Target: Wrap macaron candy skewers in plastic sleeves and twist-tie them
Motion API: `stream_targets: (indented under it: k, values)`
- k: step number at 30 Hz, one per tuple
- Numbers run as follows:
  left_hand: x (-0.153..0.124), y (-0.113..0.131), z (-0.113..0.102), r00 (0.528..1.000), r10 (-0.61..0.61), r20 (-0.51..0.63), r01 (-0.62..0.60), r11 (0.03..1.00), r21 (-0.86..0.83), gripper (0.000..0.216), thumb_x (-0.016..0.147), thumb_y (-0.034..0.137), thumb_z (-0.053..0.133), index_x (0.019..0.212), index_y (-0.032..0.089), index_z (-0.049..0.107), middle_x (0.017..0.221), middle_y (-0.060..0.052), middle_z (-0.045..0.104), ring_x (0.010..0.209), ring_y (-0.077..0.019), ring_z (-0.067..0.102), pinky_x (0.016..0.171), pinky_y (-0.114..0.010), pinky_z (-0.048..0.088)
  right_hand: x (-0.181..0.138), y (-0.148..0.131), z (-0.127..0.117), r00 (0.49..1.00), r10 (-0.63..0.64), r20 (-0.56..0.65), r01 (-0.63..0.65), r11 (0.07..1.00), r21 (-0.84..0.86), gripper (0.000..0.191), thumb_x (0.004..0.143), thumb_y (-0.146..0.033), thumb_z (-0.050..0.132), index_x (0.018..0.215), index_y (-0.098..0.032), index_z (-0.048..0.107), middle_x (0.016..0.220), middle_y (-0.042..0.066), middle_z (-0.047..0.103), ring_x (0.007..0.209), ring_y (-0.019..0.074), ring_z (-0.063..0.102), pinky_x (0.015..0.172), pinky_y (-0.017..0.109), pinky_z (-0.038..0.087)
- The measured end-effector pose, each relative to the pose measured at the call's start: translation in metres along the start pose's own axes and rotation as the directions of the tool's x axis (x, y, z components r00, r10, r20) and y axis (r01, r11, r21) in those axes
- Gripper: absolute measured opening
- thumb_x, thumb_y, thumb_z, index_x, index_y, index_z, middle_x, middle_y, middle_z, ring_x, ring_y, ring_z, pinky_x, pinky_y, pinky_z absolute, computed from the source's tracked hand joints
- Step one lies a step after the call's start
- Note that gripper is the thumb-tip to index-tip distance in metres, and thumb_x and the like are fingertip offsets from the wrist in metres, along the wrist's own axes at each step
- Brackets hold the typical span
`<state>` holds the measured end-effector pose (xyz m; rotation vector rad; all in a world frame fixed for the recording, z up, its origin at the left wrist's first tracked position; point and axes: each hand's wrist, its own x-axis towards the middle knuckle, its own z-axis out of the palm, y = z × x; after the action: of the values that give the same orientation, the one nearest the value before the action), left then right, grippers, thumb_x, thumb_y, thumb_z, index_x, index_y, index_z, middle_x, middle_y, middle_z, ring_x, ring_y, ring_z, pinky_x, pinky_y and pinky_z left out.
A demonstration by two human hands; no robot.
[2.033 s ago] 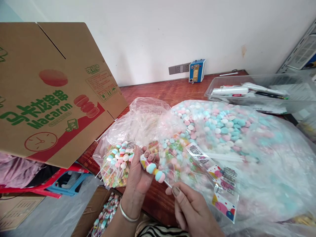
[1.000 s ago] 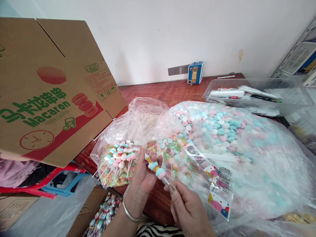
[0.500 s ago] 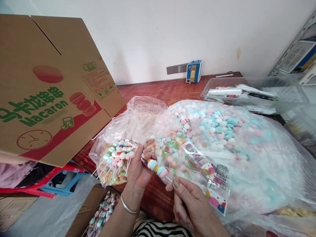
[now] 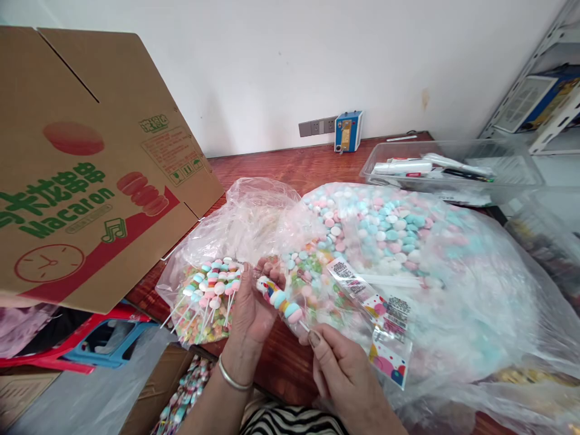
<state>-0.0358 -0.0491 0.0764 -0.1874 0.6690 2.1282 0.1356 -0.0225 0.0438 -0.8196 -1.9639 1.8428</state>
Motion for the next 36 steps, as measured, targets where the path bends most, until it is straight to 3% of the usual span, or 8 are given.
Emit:
stream_targets:
  k: [4, 7, 10, 15, 20, 26, 31, 36]
  values:
    - [0.004, 0.007, 0.001, 1.0, 0.015, 0.016, -0.015, 1.0, 0.003, 0.015, 0.088, 0.026, 0.062, 0.08, 0.013, 0.063, 0.064, 0.004, 0.053, 0.053, -0.0057, 0.054, 0.06, -0.02, 0.053, 0.0, 0.004, 0.001, 0.991, 0.118, 0.069, -0.132, 0.955, 0.265, 0.038, 0.097, -0.054, 0.038, 0.09, -0.02, 0.054, 0.037, -0.011, 0.036, 0.034, 0.0095, 0.028, 0.041, 0.022, 0.03]
    - [0.001, 0.002, 0.006, 0.996, 0.0, -0.086, 0.003, 1.0, 0.03, 0.022, 0.086, 0.031, 0.066, 0.073, 0.014, 0.058, 0.059, 0.004, 0.052, 0.049, -0.0066, 0.052, 0.055, -0.02, 0.052, 0.0, 0.004, 0.003, 0.995, 0.09, 0.036, -0.095, 0.978, 0.187, 0.039, 0.098, -0.052, 0.036, 0.086, -0.021, 0.054, 0.037, -0.01, 0.037, 0.034, 0.0103, 0.032, 0.04, 0.022, 0.031]
    - [-0.004, -0.006, 0.011, 0.991, -0.038, -0.13, 0.043, 0.998, 0.041, 0.028, 0.085, 0.038, 0.066, 0.072, 0.016, 0.055, 0.057, 0.003, 0.053, 0.05, -0.0099, 0.054, 0.053, -0.023, 0.052, 0.001, 0.006, 0.005, 0.971, -0.214, -0.109, 0.184, 0.954, -0.235, 0.032, 0.1, -0.04, 0.038, 0.084, -0.02, 0.058, 0.052, -0.001, 0.057, 0.044, 0.014, 0.052, 0.045, 0.023, 0.038]
    - [-0.005, -0.011, 0.013, 0.975, -0.07, -0.209, 0.084, 0.995, 0.058, 0.032, 0.083, 0.044, 0.066, 0.07, 0.018, 0.052, 0.054, 0.003, 0.052, 0.049, -0.0119, 0.054, 0.052, -0.026, 0.052, -0.001, 0.01, 0.003, 0.714, -0.697, -0.065, 0.447, 0.527, -0.723, 0.024, 0.098, -0.023, 0.041, 0.108, -0.016, 0.062, 0.064, 0.004, 0.066, 0.051, 0.0181, 0.061, 0.05, 0.027, 0.042]
    - [-0.004, -0.012, 0.01, 0.984, -0.037, -0.172, 0.053, 0.995, 0.089, 0.032, 0.082, 0.044, 0.067, 0.07, 0.017, 0.053, 0.055, 0.002, 0.053, 0.051, -0.0118, 0.056, 0.054, -0.025, 0.053, -0.004, 0.004, 0.004, 0.881, -0.452, -0.138, 0.32, 0.784, -0.531, 0.022, 0.101, -0.026, 0.038, 0.106, -0.02, 0.059, 0.061, -0.002, 0.062, 0.049, 0.0147, 0.06, 0.047, 0.023, 0.042]
    - [-0.012, -0.024, 0.01, 0.963, -0.148, -0.226, 0.159, 0.987, 0.032, 0.033, 0.079, 0.045, 0.07, 0.073, 0.015, 0.057, 0.059, 0.002, 0.056, 0.05, -0.0104, 0.056, 0.049, -0.022, 0.05, -0.003, 0.001, 0.012, 0.914, -0.38, -0.143, 0.298, 0.867, -0.399, 0.027, 0.1, -0.033, 0.037, 0.106, -0.022, 0.061, 0.07, 0.002, 0.066, 0.058, 0.0174, 0.063, 0.053, 0.025, 0.043]
    - [-0.009, -0.015, 0.003, 0.996, -0.084, -0.041, 0.082, 0.995, -0.05, 0.028, 0.092, 0.041, 0.054, 0.098, 0.015, 0.063, 0.087, -0.005, 0.067, 0.08, -0.0158, 0.068, 0.078, -0.033, 0.057, 0.0, -0.003, 0.005, 0.997, -0.06, -0.05, 0.059, 0.998, -0.027, 0.034, 0.097, -0.048, 0.042, 0.08, -0.022, 0.056, 0.047, -0.005, 0.048, 0.042, 0.0117, 0.043, 0.044, 0.022, 0.033]
    - [0.001, -0.009, -0.003, 0.986, -0.041, 0.16, 0.054, 0.995, -0.08, 0.016, 0.092, 0.026, 0.057, 0.081, 0.015, 0.06, 0.064, 0.005, 0.053, 0.056, -0.0052, 0.055, 0.067, -0.023, 0.053, 0.005, -0.007, 0.007, 0.973, 0.208, 0.098, -0.225, 0.775, 0.591, 0.037, 0.09, -0.057, 0.052, 0.08, -0.021, 0.054, 0.043, -0.013, 0.027, 0.035, 0.0058, 0.018, 0.04, 0.02, 0.033]
